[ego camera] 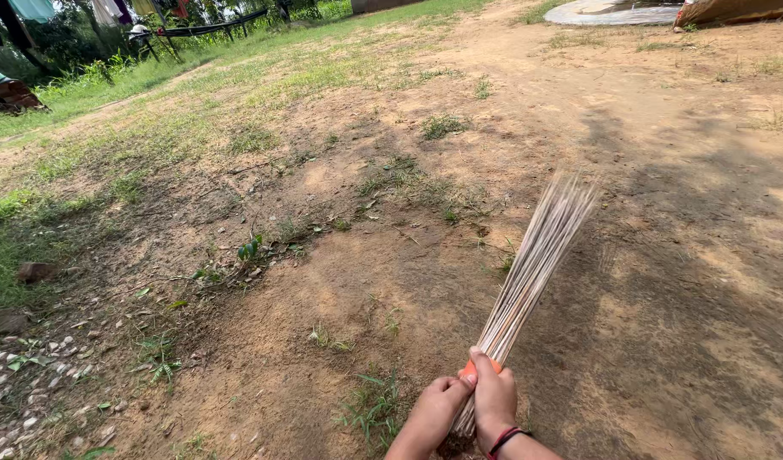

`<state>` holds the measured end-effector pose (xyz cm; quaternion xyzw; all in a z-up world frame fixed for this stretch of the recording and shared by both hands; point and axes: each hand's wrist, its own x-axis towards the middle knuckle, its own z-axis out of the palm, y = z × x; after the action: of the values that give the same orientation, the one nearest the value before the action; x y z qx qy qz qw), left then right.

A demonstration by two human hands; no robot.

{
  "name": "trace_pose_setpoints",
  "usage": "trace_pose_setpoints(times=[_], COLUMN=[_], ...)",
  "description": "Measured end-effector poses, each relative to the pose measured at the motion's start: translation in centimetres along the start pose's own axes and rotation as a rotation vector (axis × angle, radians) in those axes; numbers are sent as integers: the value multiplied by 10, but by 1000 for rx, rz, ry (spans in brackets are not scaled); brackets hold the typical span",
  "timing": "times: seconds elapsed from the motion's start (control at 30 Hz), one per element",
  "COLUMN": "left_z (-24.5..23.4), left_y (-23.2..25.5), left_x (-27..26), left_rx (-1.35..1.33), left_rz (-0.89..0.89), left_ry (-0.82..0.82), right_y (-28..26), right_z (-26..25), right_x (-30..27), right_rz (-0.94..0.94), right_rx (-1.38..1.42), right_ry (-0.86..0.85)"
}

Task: The person sweeps dirt and debris from an outdoor ground area using a bundle of sticks and gathers small clumps of grass by hand.

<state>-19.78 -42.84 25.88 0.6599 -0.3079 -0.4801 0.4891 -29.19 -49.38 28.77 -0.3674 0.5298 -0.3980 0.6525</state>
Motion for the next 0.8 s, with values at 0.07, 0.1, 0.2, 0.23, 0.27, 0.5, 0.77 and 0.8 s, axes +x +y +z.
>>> trace_pose_setpoints(times=[0.07, 0.1, 0.2, 0.23, 0.27, 0.5, 0.77, 0.8], left_z=[10, 13, 14, 13, 11, 26, 15, 14], left_y=[25, 26, -9, -26, -42, -100, 7, 10], left_x=[3, 5, 8, 12, 15, 14, -24, -16], left_rx=[346, 515, 372, 222, 72, -645, -367, -305], left_rz=[-44, -67, -196, -206, -214, -89, -124, -105], left_ry=[-54, -76, 116, 174, 231, 773, 55, -55], right_y=[10, 18, 26, 23, 18, -5, -22, -16], right_z=[-18, -21, -15, -10, -1, 42, 5, -3], right_x=[8, 12, 29, 34, 38, -4, 9, 14], right_rz=[102, 159, 266, 287, 262, 37, -4, -11], right_rx=[165, 210, -19, -151, -289, -609, -186, -65], right_ry=[87, 87, -93, -184, -327, -929, -211, -134])
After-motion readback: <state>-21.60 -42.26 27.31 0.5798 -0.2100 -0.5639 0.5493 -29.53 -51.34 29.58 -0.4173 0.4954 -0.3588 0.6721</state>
